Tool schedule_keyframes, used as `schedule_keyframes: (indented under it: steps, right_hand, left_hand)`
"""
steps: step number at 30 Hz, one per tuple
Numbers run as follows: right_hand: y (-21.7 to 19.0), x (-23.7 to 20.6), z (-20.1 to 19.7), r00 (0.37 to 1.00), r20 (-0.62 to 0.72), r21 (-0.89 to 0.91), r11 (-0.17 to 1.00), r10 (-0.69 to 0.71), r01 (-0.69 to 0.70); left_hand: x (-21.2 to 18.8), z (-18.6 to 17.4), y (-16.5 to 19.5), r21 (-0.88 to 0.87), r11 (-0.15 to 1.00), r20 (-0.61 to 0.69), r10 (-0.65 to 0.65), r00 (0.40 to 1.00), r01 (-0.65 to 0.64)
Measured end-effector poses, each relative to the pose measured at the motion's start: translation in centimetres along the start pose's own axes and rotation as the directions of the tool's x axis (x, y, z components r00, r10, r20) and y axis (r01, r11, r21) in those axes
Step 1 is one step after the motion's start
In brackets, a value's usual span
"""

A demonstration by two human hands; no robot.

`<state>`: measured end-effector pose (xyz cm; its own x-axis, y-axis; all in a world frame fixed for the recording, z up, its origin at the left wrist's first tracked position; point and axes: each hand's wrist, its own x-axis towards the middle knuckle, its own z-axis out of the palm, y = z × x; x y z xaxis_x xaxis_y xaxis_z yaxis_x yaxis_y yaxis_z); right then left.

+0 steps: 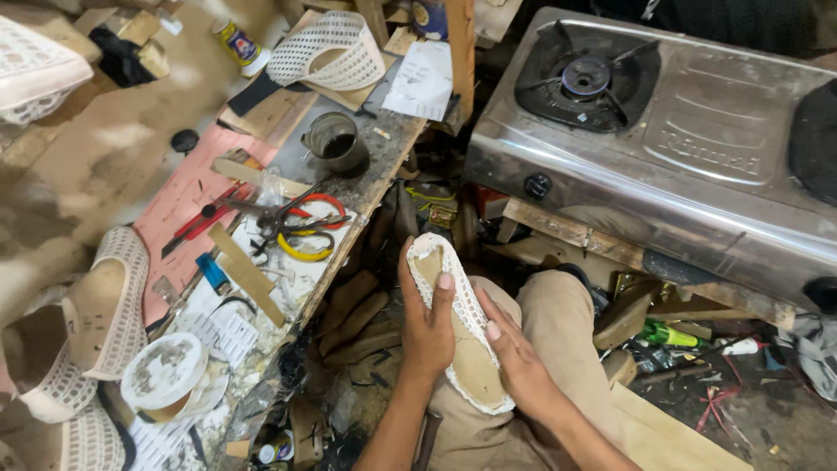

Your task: The person sits on the floor of a cluttered shoe workshop and assembles a white woven slip-on shoe. They fit the upper over the insole, press and shape it by hand, use pliers to grip and pull the upper edges, and hammer the edges to secure them, working the shoe over the lap.

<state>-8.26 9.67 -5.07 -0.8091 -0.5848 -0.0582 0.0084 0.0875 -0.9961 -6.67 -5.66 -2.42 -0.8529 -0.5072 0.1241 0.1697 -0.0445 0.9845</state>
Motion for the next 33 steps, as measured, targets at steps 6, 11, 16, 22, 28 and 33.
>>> schedule_keyframes:
  steps: [6,11,16,22,28,33]
  right_hand:
    - [-1.9,0.0,1.2,0.975,0.019,-0.332,0.918,-0.223,0.216]
    - [-3.0,1.7,-0.5,0.986,0.143,0.126,0.987,0.081,-0.099]
    - [-1.6,2.4,0.8,0.993,0.027,-0.189,0.975,-0.112,0.116]
    - [-0.7,-3.4,1.4,0.969,0.057,-0.327,0.913,-0.240,0.245]
    - [-0.5,-5.5,-0.9,0.982,-0.003,0.442,0.881,0.190,-0.169]
    - [-1.7,-6.4,-0.3,0.959,-0.022,0.537,0.813,0.281,-0.226]
  left_hand:
    - [0.7,-0.5,0.2,0.040,0.999,0.044,0.000,0.999,-0.002]
    - [0.4,-0.1,0.7,-0.044,0.994,0.099,0.105,0.990,-0.101]
    - [0.1,-0.1,-0.1,-0.073,0.997,0.067,0.003,0.998,0.002]
    - [0.9,-1.8,0.4,-0.111,0.994,0.042,-0.019,0.999,0.024]
    - [-0.8,-1.5,2.7,-0.193,0.977,0.103,-0.066,0.993,0.085]
    - [-2.4,0.1,3.1,-0.196,0.961,0.195,-0.157,0.968,0.195]
